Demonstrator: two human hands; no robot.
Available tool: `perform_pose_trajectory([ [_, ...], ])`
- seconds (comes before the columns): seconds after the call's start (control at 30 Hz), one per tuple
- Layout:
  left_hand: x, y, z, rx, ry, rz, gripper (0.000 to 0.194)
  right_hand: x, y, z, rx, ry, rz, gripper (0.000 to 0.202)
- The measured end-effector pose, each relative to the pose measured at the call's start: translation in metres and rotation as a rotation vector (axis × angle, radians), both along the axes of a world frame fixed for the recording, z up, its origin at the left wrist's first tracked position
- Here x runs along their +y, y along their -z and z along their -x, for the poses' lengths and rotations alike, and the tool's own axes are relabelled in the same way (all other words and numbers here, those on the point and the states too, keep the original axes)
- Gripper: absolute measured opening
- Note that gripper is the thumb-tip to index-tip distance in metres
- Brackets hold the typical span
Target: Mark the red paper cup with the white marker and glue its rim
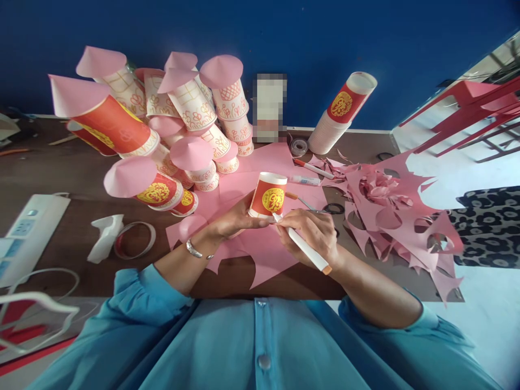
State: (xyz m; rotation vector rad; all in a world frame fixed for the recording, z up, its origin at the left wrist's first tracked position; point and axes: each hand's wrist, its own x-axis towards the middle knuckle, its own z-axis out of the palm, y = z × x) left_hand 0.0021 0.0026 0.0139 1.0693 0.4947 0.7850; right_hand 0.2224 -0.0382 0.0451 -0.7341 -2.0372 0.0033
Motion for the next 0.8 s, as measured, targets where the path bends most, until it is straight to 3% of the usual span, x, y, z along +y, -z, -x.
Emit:
perform_pose_trajectory([
  [0.4,0.002,-0.002,0.001,0.016,-0.002,0.003,0.051,-0.001,0.003,0.003,0.019,-0.013,0.013,0.015],
  [0.8,0.002,0.010,0.004,-0.009,-0.030,-0.030,0.049,0.000,-0.003,0.002,0.057,-0.033,-0.031,0.016],
])
